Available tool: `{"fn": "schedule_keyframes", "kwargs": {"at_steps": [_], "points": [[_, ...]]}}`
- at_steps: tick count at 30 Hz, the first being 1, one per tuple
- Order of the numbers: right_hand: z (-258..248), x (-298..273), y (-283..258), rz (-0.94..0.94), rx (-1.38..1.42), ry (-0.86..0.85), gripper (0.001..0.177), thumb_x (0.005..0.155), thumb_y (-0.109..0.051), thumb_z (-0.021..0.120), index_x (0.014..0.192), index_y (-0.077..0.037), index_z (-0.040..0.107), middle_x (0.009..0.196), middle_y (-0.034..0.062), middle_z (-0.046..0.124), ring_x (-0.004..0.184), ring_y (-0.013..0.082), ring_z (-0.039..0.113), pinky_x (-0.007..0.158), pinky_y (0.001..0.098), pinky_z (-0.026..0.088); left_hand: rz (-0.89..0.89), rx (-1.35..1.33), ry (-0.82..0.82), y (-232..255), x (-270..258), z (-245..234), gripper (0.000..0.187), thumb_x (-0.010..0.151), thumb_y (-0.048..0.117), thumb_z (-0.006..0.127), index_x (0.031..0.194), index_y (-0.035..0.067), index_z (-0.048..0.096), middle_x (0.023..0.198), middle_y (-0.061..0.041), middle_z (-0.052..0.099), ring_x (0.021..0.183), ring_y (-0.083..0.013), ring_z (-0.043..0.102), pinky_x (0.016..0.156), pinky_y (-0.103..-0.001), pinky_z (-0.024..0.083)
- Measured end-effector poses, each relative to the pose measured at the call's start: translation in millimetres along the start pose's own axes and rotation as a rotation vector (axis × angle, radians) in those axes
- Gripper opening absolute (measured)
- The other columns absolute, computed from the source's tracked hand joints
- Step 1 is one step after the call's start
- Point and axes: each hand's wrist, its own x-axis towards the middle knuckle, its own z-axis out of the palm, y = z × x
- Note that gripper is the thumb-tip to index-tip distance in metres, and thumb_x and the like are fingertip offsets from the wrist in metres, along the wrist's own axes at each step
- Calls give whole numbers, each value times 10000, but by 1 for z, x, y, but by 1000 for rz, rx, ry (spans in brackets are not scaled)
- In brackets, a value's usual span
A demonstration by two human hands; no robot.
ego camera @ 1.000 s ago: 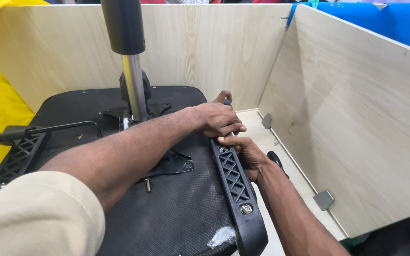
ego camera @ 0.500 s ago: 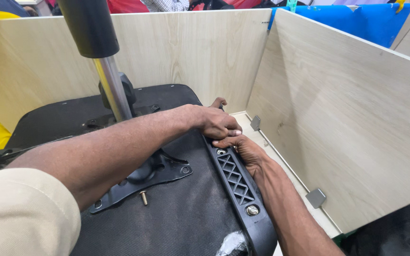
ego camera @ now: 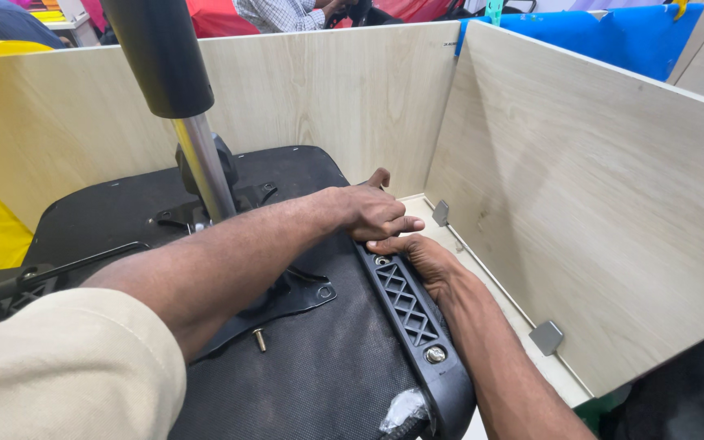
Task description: The person uses a screwdriver to tighten screws into a black plastic bracket attached to the underside of an office chair seat. They repeatedly adjust the bracket and re-tighten the screws to secure it in place.
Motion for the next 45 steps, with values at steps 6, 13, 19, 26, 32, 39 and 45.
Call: {"fn": "schedule_keyframes", "kwargs": {"at_steps": [6,13,19,26,32,39,45], "points": [[5,-8,-1,-8,5,21,207,784,13,733,974,84,694,747,168,747,532,198,727,458,249,613,-17,-87,128,-9,10,12,811,1020,647,194,809,50,702,817,-180,690,889,-351,548,1120,-490,238],[6,-18,-3,8,-145,-42,250,848,-144,739,966,73,695,725,134,731,475,162,695,425,228,593,-53,-87,98,-7,12,12,838,1033,619,186,660,45,669,689,-183,659,859,-319,459,1124,-475,241],[3,-54,-9,131,-345,-20,340,811,-265,737,981,27,697,694,116,732,447,147,685,387,225,572,11,-119,182,-4,10,9,790,1031,601,246,668,43,672,702,-183,652,868,-337,466,1080,-479,267],[4,-66,-3,85,-339,58,372,799,-174,767,1043,85,660,713,131,733,467,168,692,385,241,568,-41,35,27,9,-1,-3,730,1044,565,241,896,48,734,876,-197,719,998,-312,657,1228,-489,144],[10,-59,4,62,-282,121,359,771,-83,781,1047,104,651,732,146,734,502,187,708,440,247,607,-12,1,-126,36,6,13,734,994,613,193,1273,98,636,1272,-165,667,1326,-384,467,1116,-551,340],[7,-56,5,-11,-241,48,359,780,-46,751,1092,86,631,747,150,724,519,202,726,456,254,622,-76,-32,-149,32,-2,15,877,994,701,167,1166,48,725,1215,-206,702,1253,-355,593,1066,-528,448],[9,-60,2,7,-265,103,382,788,-37,753,1121,91,617,764,160,722,533,211,729,466,264,625,-94,-164,-121,41,-8,7,867,974,715,229,1017,32,760,990,-209,766,921,-336,741,855,-515,562]]}}
